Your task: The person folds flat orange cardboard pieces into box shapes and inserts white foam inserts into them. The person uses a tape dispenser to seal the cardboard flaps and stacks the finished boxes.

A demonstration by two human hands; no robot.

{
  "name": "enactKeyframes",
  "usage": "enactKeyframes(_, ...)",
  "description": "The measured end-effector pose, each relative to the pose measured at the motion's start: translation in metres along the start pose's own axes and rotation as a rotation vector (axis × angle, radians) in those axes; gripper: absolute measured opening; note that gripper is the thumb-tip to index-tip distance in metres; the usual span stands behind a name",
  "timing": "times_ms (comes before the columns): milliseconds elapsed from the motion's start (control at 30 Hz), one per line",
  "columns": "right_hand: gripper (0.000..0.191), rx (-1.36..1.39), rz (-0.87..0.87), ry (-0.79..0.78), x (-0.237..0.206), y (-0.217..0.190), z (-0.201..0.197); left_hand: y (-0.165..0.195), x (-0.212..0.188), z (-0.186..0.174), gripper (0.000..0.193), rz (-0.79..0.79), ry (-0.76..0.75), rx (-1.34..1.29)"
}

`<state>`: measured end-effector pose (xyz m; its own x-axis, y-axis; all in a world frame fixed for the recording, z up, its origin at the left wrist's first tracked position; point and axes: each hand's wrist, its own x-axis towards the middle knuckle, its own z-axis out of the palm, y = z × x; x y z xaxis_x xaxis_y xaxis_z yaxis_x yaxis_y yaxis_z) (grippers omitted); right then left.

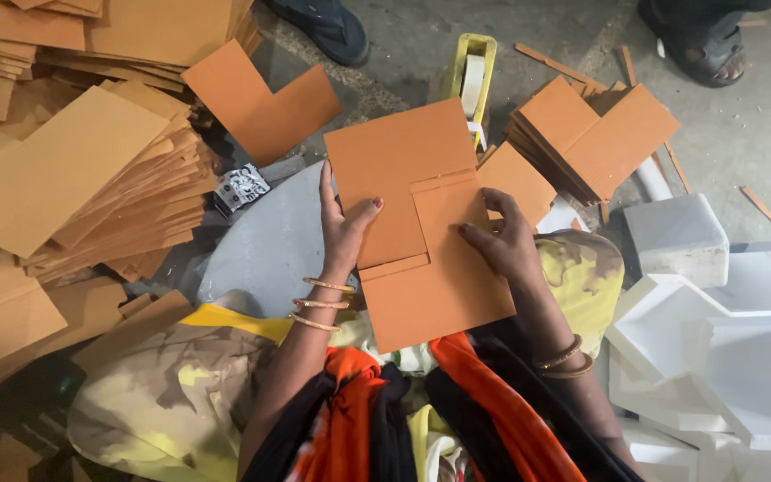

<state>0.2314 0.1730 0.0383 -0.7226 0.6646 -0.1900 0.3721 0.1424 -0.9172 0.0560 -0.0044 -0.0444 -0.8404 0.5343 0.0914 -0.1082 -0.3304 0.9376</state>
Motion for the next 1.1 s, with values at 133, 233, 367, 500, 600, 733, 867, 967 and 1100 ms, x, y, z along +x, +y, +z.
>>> enactKeyframes(133, 0.067, 0.123, 0.304, 0.006, -0.020, -0.019, -0.005, 0.005, -0.009, 0.002, 0.103, 0.026, 0.023, 0.088)
enactKeyframes(233, 0.062, 0.302, 0.305, 0.013, -0.036, -0.017, -0.007, 0.006, -0.014, 0.002, 0.103, 0.042, 0.016, 0.169)
enactKeyframes(367, 0.052, 0.471, 0.326, 0.022, -0.043, 0.006, -0.013, 0.007, -0.015, 0.003, 0.099, 0.145, 0.027, 0.396)
enactKeyframes(500, 0.033, 0.571, 0.279, -0.019, -0.048, 0.026, -0.024, 0.015, -0.014, 0.005, 0.101, 0.084, -0.006, 0.215)
enactKeyframes(600, 0.020, 0.459, 0.327, -0.073, -0.059, 0.020, -0.030, 0.021, -0.013, 0.008, 0.100, -0.002, -0.026, 0.059)
enactKeyframes(733, 0.019, 0.465, 0.378, -0.035, -0.078, -0.015, -0.031, 0.023, -0.012, 0.009, 0.090, -0.012, -0.065, 0.044)
enactKeyframes(867, 0.023, 0.576, 0.398, -0.005, -0.089, -0.044, -0.029, 0.018, -0.012, 0.006, 0.090, -0.162, -0.059, -0.005)
enactKeyframes(967, 0.027, 0.522, 0.442, 0.072, -0.092, -0.039, -0.031, 0.014, -0.012, 0.004, 0.092, -0.167, -0.065, 0.092)
enactKeyframes(1100, 0.020, 0.329, 0.163, 0.019, -0.079, -0.003, -0.052, 0.009, -0.013, 0.002, 0.090, -0.213, -0.045, 0.050)
